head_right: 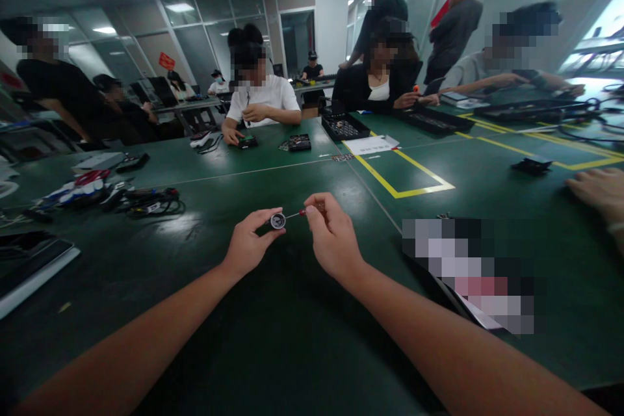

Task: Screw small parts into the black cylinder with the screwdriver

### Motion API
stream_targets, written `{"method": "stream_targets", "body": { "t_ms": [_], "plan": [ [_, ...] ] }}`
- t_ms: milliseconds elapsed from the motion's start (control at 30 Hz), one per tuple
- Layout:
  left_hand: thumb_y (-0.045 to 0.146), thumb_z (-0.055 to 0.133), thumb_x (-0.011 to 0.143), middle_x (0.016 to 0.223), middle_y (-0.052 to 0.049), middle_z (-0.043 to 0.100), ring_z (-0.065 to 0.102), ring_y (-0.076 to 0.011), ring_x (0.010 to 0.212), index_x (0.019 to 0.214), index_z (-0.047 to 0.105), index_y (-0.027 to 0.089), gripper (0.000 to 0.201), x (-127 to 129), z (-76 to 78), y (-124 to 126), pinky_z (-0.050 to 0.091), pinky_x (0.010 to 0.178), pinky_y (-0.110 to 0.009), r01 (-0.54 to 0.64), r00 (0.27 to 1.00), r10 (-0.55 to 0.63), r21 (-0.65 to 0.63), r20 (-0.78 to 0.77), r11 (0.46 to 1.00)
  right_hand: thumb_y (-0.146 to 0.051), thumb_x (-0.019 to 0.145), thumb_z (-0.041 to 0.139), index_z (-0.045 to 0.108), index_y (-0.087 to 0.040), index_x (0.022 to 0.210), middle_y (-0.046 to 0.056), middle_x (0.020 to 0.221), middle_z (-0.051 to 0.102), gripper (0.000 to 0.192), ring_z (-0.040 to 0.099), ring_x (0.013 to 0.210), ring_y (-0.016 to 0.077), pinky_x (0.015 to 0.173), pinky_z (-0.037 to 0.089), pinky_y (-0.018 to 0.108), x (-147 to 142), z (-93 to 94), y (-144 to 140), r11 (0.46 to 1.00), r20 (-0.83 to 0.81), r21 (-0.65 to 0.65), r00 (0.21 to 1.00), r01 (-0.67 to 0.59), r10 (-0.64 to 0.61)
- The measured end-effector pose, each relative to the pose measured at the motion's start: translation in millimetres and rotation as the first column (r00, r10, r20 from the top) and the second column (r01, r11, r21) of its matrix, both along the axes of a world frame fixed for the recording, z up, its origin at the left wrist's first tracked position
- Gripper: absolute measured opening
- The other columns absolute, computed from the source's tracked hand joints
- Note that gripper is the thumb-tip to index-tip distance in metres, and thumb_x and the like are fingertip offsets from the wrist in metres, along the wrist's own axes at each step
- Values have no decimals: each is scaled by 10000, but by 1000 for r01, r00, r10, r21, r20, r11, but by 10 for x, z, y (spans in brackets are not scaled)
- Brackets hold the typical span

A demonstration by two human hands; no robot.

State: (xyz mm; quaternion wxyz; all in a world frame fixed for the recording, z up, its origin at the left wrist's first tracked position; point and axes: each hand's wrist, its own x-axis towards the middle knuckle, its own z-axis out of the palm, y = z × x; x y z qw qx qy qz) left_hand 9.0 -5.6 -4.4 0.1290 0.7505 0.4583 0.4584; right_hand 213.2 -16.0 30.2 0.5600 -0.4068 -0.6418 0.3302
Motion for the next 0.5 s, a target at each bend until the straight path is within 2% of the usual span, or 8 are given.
{"method": "stream_targets", "body": {
  "t_ms": [200,367,500],
  "plan": [
    [180,789,831,1206,-53,720,659,-252,1126,1233,693,281,426,-14,-36,17,510,1021,-464,13,1000,-13,-9,5,1000,-516,1012,458,684,-233,874,-17,642,575,387,521,573,159,554,365,302,-9,37,-14,989,123,66,983,132,-140],
    [172,794,824,1193,-45,724,663,-248,1111,1226,698,290,430,-20,-44,20,516,1013,-459,11,1000,-10,-37,20,999,-418,1019,455,698,-228,1030,19,770,685,309,603,648,190,607,422,320,-4,45,-14,982,184,112,967,155,-174],
    [165,791,825,1184,-46,727,665,-247,1103,1223,700,283,425,-14,-26,5,516,1010,-454,11,1000,-10,-52,25,999,-327,1016,418,622,-223,1164,30,845,678,273,608,714,200,671,447,338,5,13,1,986,180,92,971,142,-157]
  ]
}}
